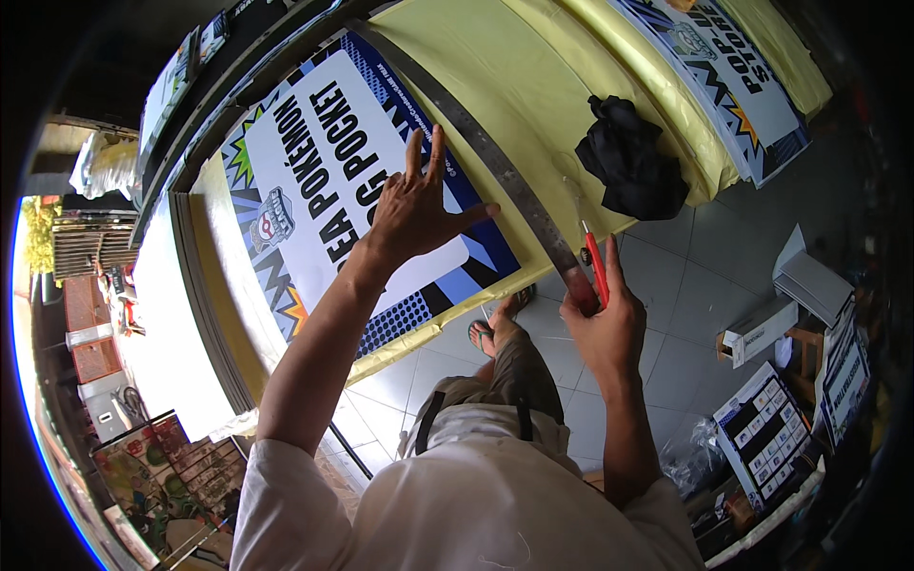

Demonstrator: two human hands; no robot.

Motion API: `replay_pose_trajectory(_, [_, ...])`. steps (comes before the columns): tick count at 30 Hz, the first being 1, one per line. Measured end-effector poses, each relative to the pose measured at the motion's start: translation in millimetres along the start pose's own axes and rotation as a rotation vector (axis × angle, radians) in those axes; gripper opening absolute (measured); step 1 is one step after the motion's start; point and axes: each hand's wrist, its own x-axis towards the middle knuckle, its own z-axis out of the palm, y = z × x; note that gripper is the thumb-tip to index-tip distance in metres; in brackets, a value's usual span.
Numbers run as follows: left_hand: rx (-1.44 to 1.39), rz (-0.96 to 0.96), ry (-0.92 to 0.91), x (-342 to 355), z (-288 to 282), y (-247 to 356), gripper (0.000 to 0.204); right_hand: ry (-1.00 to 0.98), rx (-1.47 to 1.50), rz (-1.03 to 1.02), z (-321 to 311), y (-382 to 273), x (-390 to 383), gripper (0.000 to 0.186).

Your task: The person applies a printed sign reading 'AREA POKEMON TCG POCKET' onto a yellow surface. They smooth the sign with a black cloth, use a spray bottle to apply liquid, and then trim the excess yellow material around the sign using a utility knife and a metal ruler.

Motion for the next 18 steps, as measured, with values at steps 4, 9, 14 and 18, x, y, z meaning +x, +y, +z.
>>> replay_pose_trajectory(4, [0.090, 0.021, -0.105, -14, 14, 7, 0.127, 0.075, -0.100, -0.002, 0, 30, 13, 0.091])
replay_pose_trajectory(9, [0.151, 0.080, -0.008, -27, 35, 9, 0.126, 0.083, -0.057, -0.002, 9, 46, 2, 0.093])
replay_pose_trajectory(14, [0.028, 0.325, 0.040, -52, 53, 28, 0.114, 0.056, -0.071, 0.027, 11, 42, -3, 0.095])
replay_pose_trajectory(18, [0.023, 0.324, 0.030, -63, 70, 31, 0.099, 0.074, -0.021, 0.010, 15, 43, -4, 0.093])
